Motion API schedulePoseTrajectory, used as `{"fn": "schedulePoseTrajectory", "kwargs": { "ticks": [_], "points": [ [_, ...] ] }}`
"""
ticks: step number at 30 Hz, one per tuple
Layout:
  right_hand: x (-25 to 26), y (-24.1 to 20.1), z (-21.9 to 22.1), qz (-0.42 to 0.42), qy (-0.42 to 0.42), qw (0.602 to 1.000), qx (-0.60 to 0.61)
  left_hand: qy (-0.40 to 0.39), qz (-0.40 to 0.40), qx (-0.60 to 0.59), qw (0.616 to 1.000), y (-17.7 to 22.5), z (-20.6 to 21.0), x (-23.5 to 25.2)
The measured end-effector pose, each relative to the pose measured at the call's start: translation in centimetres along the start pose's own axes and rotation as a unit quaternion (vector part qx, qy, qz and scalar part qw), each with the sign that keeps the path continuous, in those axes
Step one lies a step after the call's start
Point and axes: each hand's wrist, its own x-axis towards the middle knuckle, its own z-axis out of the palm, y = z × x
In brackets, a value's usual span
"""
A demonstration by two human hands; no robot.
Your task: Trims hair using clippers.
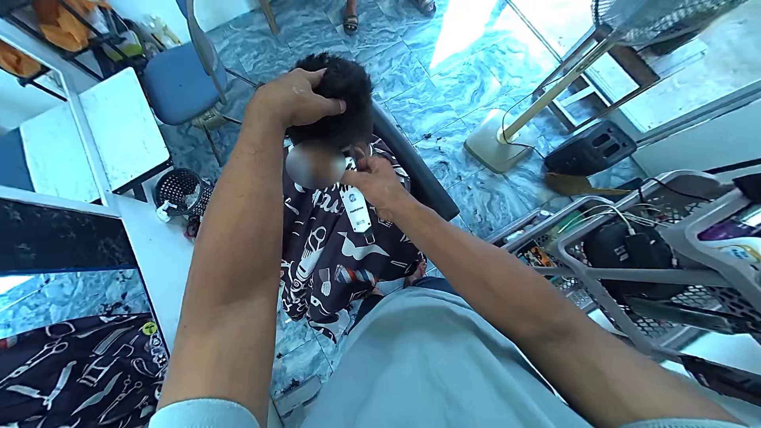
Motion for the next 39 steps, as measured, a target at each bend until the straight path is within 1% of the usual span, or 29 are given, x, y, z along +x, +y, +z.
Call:
{"fn": "schedulePoseTrajectory", "kwargs": {
  "ticks": [2, 4, 5, 6, 7, 8, 9, 10, 11, 12, 13, 16, 17, 19, 20, 21, 23, 24, 25, 26, 27, 28, 29, 30, 31, 32, 34, 37, 39],
  "points": [
    [-2.2, 0.6, -1.5, 0.069, -0.044, 0.996, 0.031, 0.015, 0.018, -0.013, 1.0, 0.1, 0.2, -0.2],
    [-4.5, 1.9, -4.9, 0.152, -0.099, 0.978, 0.101, 0.075, 0.049, -0.059, 0.994, -1.5, 0.7, -0.7],
    [-5.4, 2.6, -7.5, 0.18, -0.119, 0.966, 0.141, 0.125, 0.06, -0.13, 0.982, -3.1, 1.3, -1.6],
    [-6.2, 3.0, -10.4, 0.193, -0.131, 0.955, 0.186, 0.206, 0.074, -0.248, 0.944, -5.4, 2.2, -2.8],
    [-6.9, 3.3, -13.5, 0.191, -0.126, 0.946, 0.232, 0.309, 0.084, -0.395, 0.861, -8.1, 3.7, -4.1],
    [-7.5, 3.4, -16.5, 0.177, -0.106, 0.942, 0.265, 0.428, 0.07, -0.534, 0.725, -10.0, 5.8, -5.7],
    [-7.9, 3.5, -19.4, 0.157, -0.072, 0.942, 0.286, 0.528, 0.036, -0.623, 0.576, -10.7, 8.0, -7.5],
    [-8.1, 3.6, -22.2, 0.138, -0.029, 0.945, 0.296, 0.589, -0.01, -0.666, 0.459, -10.5, 10.3, -9.0],
    [-8.0, 3.5, -25.0, 0.122, 0.015, 0.947, 0.296, 0.619, -0.045, -0.685, 0.383, -9.1, 12.6, -9.8],
    [-7.4, 3.4, -27.5, 0.112, 0.055, 0.951, 0.282, 0.626, -0.055, -0.694, 0.35, -6.8, 14.8, -9.9],
    [-6.5, 3.2, -29.8, 0.105, 0.091, 0.955, 0.262, 0.623, -0.05, -0.7, 0.345, -4.0, 16.4, -9.4],
    [-2.5, 2.9, -34.7, 0.111, 0.184, 0.954, 0.209, 0.604, 0.016, -0.706, 0.37, 3.5, 17.4, -5.9],
    [-0.8, 2.6, -35.9, 0.119, 0.194, 0.953, 0.2, 0.593, 0.05, -0.7, 0.395, 4.8, 17.2, -4.5],
    [2.5, 2.1, -37.5, 0.141, 0.175, 0.96, 0.169, 0.55, 0.072, -0.678, 0.483, 6.0, 17.5, -2.5],
    [3.7, 1.9, -38.0, 0.152, 0.154, 0.967, 0.136, 0.533, 0.021, -0.659, 0.53, 6.5, 18.6, -2.8],
    [5.0, 1.5, -38.3, 0.153, 0.129, 0.976, 0.09, 0.534, -0.058, -0.631, 0.559, 7.3, 20.0, -3.7],
    [7.7, 0.6, -37.8, 0.127, 0.067, 0.989, -0.02, 0.614, -0.178, -0.528, 0.559, 9.3, 21.4, -5.8],
    [8.7, 0.4, -37.0, 0.113, 0.027, 0.991, -0.062, 0.663, -0.183, -0.46, 0.561, 10.4, 21.0, -6.5],
    [9.6, 0.3, -36.1, 0.1, -0.027, 0.991, -0.087, 0.69, -0.158, -0.391, 0.588, 11.5, 19.6, -6.9],
    [10.5, 0.5, -35.0, 0.086, -0.084, 0.989, -0.091, 0.695, -0.125, -0.324, 0.63, 12.5, 17.4, -6.8],
    [11.3, 0.8, -33.4, 0.072, -0.14, 0.985, -0.076, 0.674, -0.095, -0.256, 0.686, 13.0, 14.7, -6.2],
    [12.0, 1.0, -31.3, 0.064, -0.185, 0.979, -0.049, 0.616, -0.101, -0.178, 0.76, 13.2, 11.4, -5.1],
    [12.6, 0.8, -29.0, 0.069, -0.226, 0.971, -0.021, 0.52, -0.145, -0.099, 0.836, 13.3, 8.1, -3.6],
    [13.0, 0.6, -26.5, 0.08, -0.27, 0.96, -0.002, 0.396, -0.211, -0.023, 0.893, 12.9, 5.2, -1.8],
    [13.4, 0.4, -24.1, 0.078, -0.311, 0.947, 0.0, 0.279, -0.274, 0.036, 0.92, 12.3, 3.3, 0.1],
    [13.9, 0.5, -21.8, 0.075, -0.351, 0.933, -0.018, 0.181, -0.319, 0.075, 0.927, 11.3, 2.3, 1.7],
    [14.7, 0.8, -17.7, 0.044, -0.391, 0.914, -0.098, 0.072, -0.364, 0.106, 0.923, 9.7, 1.5, 3.0],
    [15.5, 0.8, -14.4, 0.011, -0.376, 0.902, -0.213, 0.051, -0.364, 0.073, 0.927, 8.3, 1.1, 2.4],
    [15.7, 0.6, -13.7, 0.024, -0.364, 0.899, -0.24, 0.061, -0.355, 0.051, 0.931, 7.3, 1.3, 1.7]
  ]
}}
